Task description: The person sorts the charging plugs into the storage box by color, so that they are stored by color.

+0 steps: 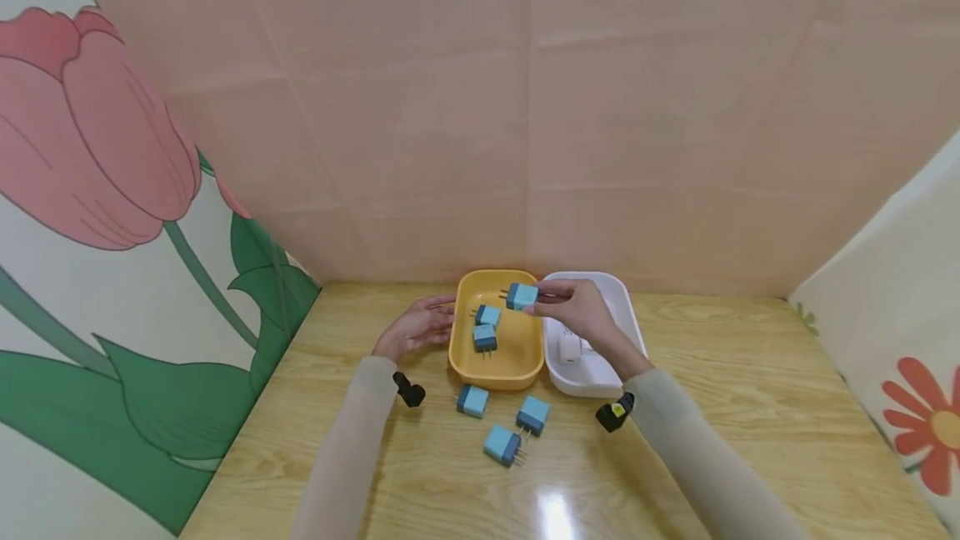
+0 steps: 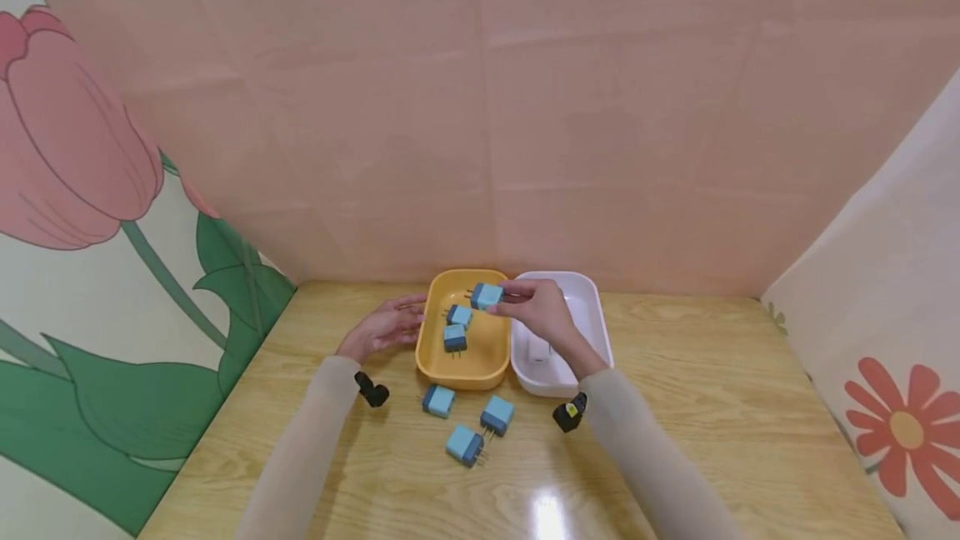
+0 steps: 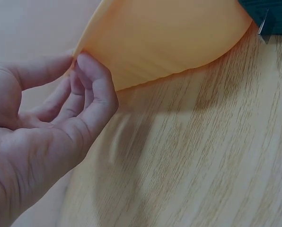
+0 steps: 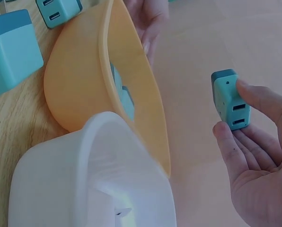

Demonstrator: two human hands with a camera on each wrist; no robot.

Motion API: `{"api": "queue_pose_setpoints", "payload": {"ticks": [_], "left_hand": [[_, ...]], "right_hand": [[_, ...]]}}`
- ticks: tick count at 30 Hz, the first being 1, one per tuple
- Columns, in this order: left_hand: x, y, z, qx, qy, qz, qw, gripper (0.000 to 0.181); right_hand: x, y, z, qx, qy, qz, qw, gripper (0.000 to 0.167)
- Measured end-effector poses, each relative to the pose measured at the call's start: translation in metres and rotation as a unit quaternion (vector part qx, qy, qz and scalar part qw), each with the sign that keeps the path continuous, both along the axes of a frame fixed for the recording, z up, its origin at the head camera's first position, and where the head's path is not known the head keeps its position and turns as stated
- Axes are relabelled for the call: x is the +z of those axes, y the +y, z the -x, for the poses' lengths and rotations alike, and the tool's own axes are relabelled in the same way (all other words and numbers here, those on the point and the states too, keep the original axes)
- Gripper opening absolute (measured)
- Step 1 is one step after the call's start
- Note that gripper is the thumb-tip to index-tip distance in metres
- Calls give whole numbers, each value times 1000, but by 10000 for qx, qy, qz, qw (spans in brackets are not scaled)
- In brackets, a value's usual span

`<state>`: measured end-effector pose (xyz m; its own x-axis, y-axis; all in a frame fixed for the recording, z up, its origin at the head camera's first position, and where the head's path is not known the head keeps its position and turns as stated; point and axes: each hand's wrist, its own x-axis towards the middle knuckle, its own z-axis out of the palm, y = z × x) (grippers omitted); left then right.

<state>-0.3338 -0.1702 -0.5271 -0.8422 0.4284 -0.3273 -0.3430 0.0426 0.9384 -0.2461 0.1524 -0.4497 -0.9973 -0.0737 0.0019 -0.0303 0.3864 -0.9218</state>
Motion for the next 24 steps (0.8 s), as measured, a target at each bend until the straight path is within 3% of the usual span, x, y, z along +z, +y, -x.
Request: {"api": "queue_pose_setpoints", "payload": {"ticks": [9,24], "left_hand": [[1,0,0,48,-44,13,10000,54],[1,-7,-10,-159,-55,-80,9998,56]], "right_hand": [[-2,-6,10,-10,-26,-90,10000,61],[-12,-18,9,-244,-211,-199,9993,60]]}}
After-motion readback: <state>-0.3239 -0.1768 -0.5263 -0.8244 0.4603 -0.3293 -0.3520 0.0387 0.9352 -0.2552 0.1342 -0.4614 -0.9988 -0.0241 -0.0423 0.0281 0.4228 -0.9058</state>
